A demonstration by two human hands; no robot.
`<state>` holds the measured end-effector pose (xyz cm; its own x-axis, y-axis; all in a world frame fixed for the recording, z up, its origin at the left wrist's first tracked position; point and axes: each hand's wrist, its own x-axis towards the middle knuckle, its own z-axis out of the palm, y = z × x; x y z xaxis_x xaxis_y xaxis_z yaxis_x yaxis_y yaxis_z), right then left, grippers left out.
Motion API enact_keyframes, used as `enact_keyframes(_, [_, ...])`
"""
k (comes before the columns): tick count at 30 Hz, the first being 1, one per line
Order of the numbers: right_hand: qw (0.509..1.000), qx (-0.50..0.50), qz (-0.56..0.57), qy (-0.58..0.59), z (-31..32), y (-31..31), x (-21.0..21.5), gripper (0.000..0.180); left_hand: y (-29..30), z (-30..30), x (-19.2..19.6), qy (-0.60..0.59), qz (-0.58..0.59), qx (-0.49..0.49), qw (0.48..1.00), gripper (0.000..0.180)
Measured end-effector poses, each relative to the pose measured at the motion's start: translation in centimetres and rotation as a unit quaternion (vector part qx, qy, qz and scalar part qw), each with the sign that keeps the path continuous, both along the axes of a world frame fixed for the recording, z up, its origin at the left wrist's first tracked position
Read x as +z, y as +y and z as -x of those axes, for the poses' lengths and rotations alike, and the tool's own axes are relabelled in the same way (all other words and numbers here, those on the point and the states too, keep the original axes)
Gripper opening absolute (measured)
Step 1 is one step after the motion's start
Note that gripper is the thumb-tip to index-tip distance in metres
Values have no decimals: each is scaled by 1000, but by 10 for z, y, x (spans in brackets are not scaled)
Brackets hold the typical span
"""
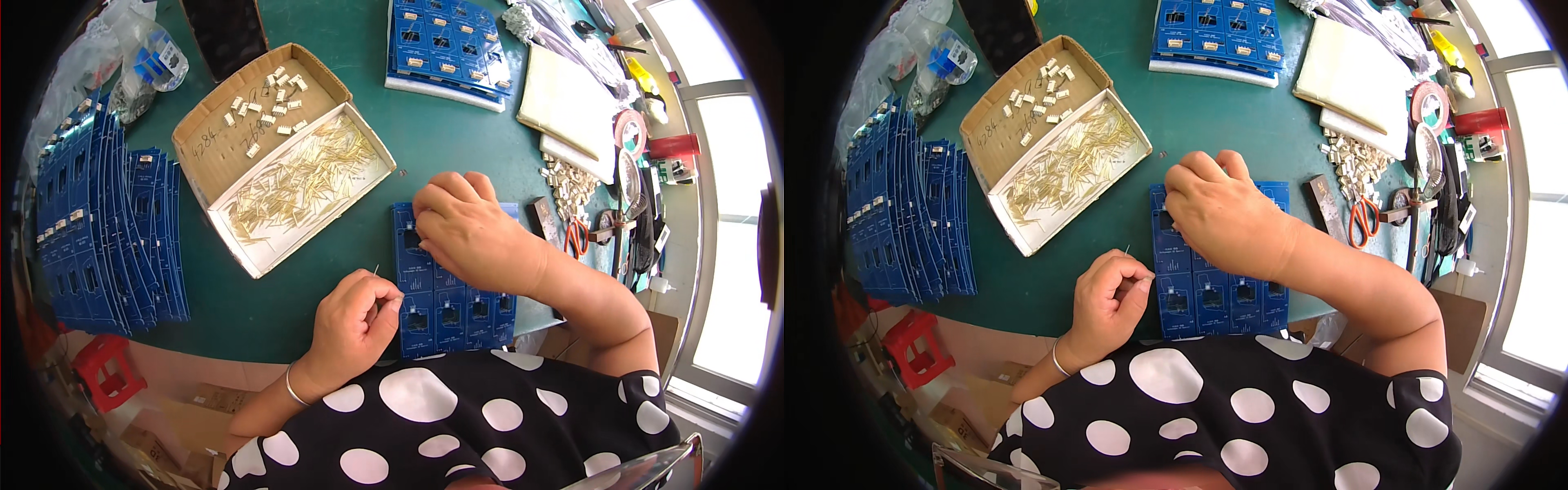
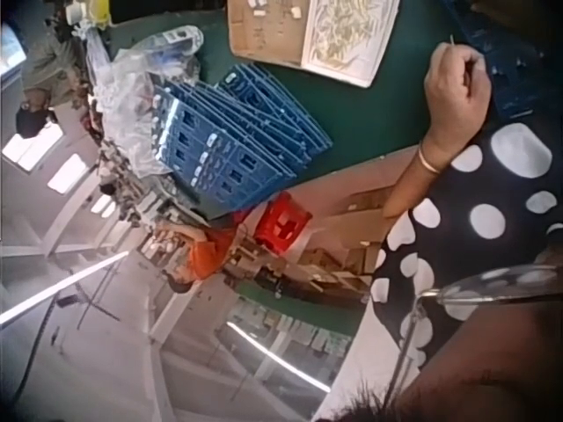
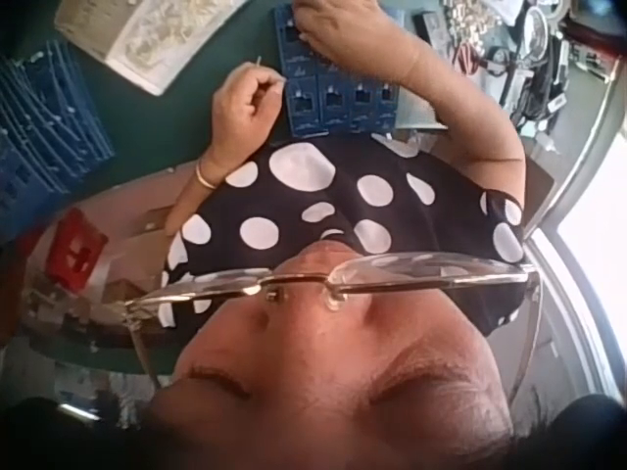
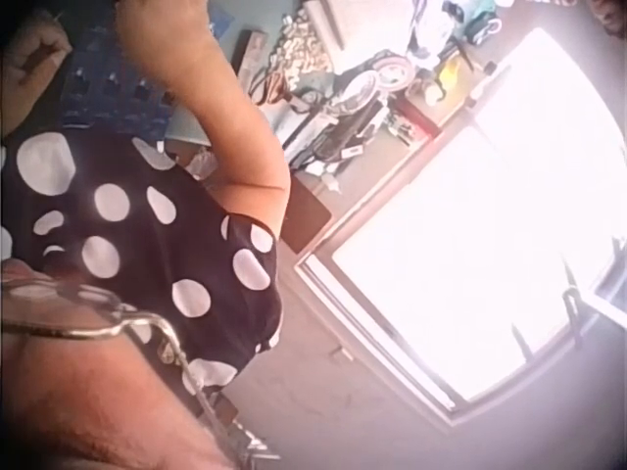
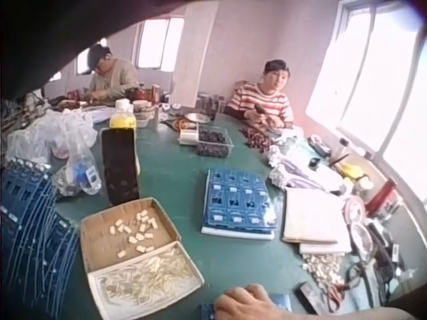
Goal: The person assembles electronic components onto blue circuit boards by hand, then solders them in place with a soldering iron and solder wire.
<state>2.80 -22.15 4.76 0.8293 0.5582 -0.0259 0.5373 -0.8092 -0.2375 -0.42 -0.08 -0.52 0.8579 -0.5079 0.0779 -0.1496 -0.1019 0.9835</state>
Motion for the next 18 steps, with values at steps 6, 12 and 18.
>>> enact_keyframes(6, [995, 29, 81, 57, -8, 0, 9, 17, -1, 0, 0, 1, -3, 1, 1000, 7])
enact_keyframes(12, [988, 50, 126, 67, -9, 3, 14, 13, -1, 0, 0, 0, -4, 4, 1000, 7])
enact_keyframes(18, [986, 66, 145, 55, -11, 4, 17, 11, -1, 0, 0, -5, -8, 2, 1000, 7])
